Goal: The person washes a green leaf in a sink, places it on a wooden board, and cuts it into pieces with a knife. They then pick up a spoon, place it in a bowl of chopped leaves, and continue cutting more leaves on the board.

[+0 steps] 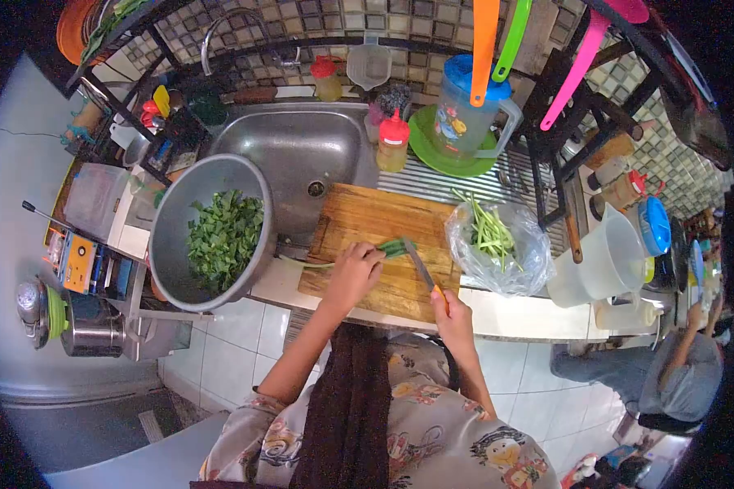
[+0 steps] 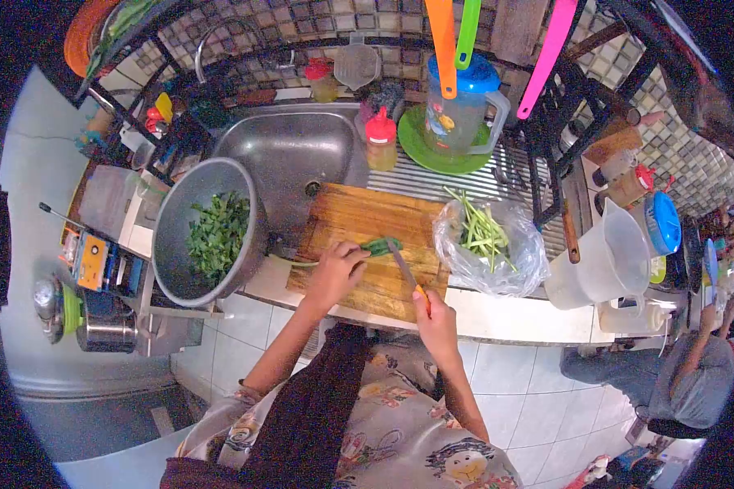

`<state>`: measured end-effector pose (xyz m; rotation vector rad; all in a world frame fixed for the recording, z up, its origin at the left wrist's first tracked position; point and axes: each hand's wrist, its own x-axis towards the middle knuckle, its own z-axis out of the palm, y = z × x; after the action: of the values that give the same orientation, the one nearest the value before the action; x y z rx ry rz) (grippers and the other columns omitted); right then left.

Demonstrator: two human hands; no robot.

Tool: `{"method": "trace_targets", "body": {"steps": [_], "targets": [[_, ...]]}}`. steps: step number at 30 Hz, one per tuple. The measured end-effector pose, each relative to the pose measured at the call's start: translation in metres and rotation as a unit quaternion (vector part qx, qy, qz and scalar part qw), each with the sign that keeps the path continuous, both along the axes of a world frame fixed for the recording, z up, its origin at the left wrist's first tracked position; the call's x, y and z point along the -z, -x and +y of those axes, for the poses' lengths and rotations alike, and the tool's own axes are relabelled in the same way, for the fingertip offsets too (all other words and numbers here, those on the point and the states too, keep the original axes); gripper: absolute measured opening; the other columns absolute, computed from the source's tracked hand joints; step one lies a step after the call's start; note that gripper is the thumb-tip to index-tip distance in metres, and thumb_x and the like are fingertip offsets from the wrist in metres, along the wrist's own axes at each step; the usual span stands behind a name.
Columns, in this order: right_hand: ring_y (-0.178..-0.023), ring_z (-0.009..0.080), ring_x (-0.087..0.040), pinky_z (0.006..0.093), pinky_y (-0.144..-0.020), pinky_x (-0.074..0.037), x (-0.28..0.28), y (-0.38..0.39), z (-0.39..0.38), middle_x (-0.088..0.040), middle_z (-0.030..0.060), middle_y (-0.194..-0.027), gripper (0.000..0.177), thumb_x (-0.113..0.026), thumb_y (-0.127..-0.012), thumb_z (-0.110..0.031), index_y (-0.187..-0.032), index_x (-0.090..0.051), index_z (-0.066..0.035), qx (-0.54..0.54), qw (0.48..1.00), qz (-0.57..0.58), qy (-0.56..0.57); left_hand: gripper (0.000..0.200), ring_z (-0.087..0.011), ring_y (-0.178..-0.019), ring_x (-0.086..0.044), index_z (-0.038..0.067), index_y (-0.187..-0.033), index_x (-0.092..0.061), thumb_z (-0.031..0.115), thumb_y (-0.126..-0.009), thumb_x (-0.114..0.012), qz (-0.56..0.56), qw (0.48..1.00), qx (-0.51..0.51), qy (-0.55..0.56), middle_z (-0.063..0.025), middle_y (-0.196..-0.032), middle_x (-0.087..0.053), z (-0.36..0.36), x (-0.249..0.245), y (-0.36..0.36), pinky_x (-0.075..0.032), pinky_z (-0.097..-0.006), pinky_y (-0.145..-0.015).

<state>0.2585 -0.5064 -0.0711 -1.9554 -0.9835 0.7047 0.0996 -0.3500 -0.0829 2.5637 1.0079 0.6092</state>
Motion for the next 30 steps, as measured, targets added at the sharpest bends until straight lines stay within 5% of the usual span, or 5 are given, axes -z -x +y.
{"method": "trace_targets", "body": {"steps": [5, 7, 14, 30], "targets": [[-0.048, 0.0276, -0.054, 0.0366, -0.047, -0.04, 0.005, 0.007, 0.006, -0.053, 0.0154, -0.055, 0.032, -0.047, -0.093, -0.03, -0.083, -0.055, 0.0, 0.011, 0.996, -0.082, 0.018, 0.02, -0.0285, -0.098, -0.051, 0.009, -0.095, -0.064, 0.014, -0.076, -0.064, -0.045, 0.999, -0.008, -0.006, -0.0084, -0.104, -0.055, -0.009, 0.001, -0.002, -0.043, -0.0401, -0.083], [-0.057, 0.0379, -0.059, 0.0468, -0.05, -0.043, 0.006, 0.011, 0.009, -0.057, 0.02, -0.06, 0.031, -0.044, -0.093, -0.033, -0.088, -0.052, -0.004, 0.0, 0.986, -0.16, 0.048, 0.018, -0.0247, -0.1, -0.05, 0.007, -0.093, -0.064, 0.016, -0.078, -0.061, -0.071, 0.996, -0.022, -0.057, -0.0048, -0.109, -0.055, -0.007, -0.005, -0.013, -0.041, -0.0393, -0.085], [-0.056, 0.0377, -0.06, 0.0477, -0.048, -0.047, 0.005, 0.023, 0.025, -0.06, 0.0189, -0.061, 0.03, -0.04, -0.094, -0.034, -0.089, -0.048, -0.005, -0.006, 0.964, -0.228, 0.137, 0.023, -0.0239, -0.096, -0.053, 0.006, -0.099, -0.062, 0.016, -0.079, -0.06, -0.063, 0.997, -0.01, -0.031, -0.0049, -0.103, -0.06, 0.002, 0.015, -0.037, -0.042, -0.0373, -0.082], [-0.048, 0.0365, -0.058, 0.0465, -0.043, -0.046, 0.009, 0.024, 0.041, -0.057, 0.0184, -0.053, 0.028, -0.042, -0.093, -0.031, -0.086, -0.046, -0.004, -0.021, 0.959, -0.269, 0.091, 0.009, -0.0256, -0.086, -0.055, 0.01, -0.084, -0.065, 0.013, -0.077, -0.06, -0.087, 0.992, -0.088, 0.019, -0.0046, -0.087, -0.062, 0.009, 0.021, -0.049, -0.041, -0.0392, -0.076]]}}
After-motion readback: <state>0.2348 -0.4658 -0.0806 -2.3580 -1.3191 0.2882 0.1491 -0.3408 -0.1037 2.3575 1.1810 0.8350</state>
